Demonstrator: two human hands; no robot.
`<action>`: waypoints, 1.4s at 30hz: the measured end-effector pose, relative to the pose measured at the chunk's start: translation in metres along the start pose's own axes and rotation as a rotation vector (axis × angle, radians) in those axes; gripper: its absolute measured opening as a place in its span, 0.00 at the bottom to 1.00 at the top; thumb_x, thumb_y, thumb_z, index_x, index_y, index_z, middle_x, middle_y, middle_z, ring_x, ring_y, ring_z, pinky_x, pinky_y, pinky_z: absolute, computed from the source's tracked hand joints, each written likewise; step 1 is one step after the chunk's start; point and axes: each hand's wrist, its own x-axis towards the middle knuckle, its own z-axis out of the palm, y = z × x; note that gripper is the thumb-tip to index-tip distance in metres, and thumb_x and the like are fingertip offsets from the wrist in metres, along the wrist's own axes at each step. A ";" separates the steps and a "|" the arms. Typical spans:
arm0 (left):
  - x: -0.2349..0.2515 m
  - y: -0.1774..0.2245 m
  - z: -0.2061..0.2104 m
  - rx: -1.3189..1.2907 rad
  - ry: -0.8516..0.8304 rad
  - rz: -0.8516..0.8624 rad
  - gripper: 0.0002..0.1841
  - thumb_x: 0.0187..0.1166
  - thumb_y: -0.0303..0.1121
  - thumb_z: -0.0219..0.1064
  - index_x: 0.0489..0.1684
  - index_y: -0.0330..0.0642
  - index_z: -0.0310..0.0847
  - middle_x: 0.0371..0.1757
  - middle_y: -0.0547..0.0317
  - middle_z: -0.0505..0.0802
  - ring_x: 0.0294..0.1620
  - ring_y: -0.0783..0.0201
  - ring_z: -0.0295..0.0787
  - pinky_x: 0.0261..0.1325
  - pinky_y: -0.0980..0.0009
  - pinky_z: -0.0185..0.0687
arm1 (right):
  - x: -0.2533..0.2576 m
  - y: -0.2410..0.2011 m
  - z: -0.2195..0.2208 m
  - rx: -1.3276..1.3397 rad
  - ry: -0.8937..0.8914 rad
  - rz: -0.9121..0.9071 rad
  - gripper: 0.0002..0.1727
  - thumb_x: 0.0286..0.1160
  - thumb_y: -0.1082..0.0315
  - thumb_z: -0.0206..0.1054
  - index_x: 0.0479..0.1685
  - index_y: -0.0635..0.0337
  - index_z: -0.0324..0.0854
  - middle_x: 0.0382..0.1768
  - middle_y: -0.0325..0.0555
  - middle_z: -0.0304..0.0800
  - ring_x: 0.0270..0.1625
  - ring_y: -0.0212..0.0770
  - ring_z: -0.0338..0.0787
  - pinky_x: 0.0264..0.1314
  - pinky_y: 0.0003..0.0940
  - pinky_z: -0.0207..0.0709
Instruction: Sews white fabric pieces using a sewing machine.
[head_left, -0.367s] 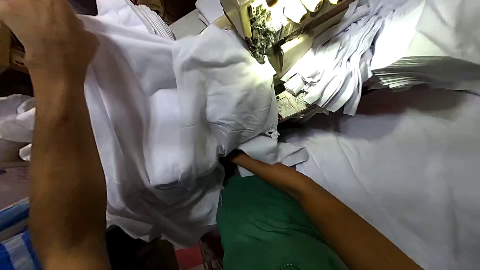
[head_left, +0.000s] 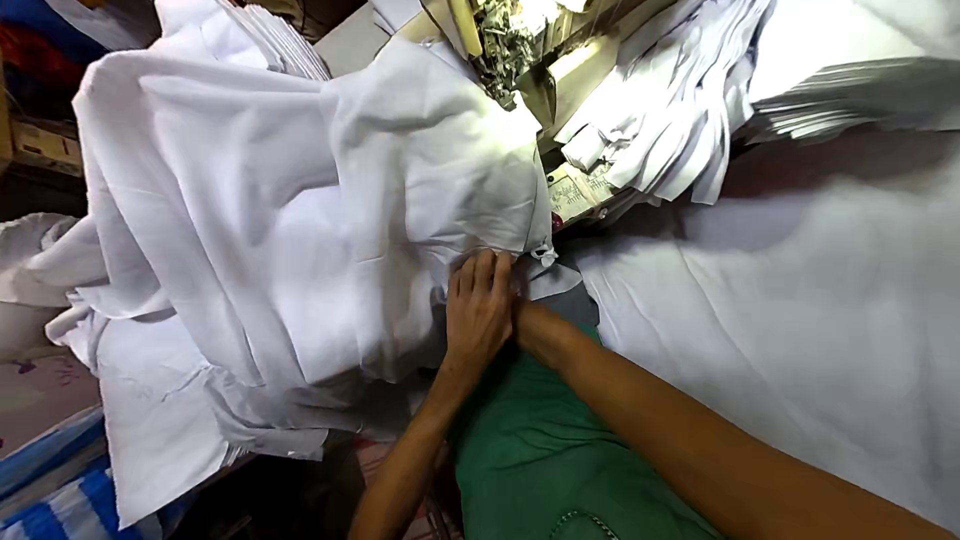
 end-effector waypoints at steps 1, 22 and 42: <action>-0.002 -0.005 0.014 0.037 0.066 -0.038 0.22 0.76 0.37 0.71 0.69 0.44 0.82 0.65 0.41 0.86 0.64 0.42 0.83 0.64 0.48 0.77 | 0.005 0.015 -0.010 -0.073 -0.085 -0.136 0.18 0.91 0.66 0.54 0.68 0.65 0.81 0.65 0.51 0.87 0.68 0.36 0.84 0.75 0.37 0.75; 0.015 -0.033 -0.053 -0.608 0.470 -0.258 0.08 0.87 0.24 0.55 0.57 0.37 0.76 0.49 0.60 0.84 0.46 0.75 0.82 0.49 0.78 0.81 | 0.014 0.004 -0.052 -0.375 0.138 -0.409 0.18 0.91 0.62 0.54 0.68 0.56 0.82 0.65 0.44 0.88 0.69 0.32 0.84 0.72 0.32 0.77; 0.062 0.015 -0.119 -0.083 0.388 -0.135 0.12 0.78 0.35 0.62 0.47 0.38 0.88 0.35 0.53 0.88 0.33 0.59 0.83 0.31 0.63 0.72 | 0.002 -0.056 -0.111 -0.443 0.678 -0.683 0.23 0.82 0.63 0.68 0.74 0.60 0.76 0.56 0.51 0.88 0.45 0.43 0.87 0.43 0.38 0.81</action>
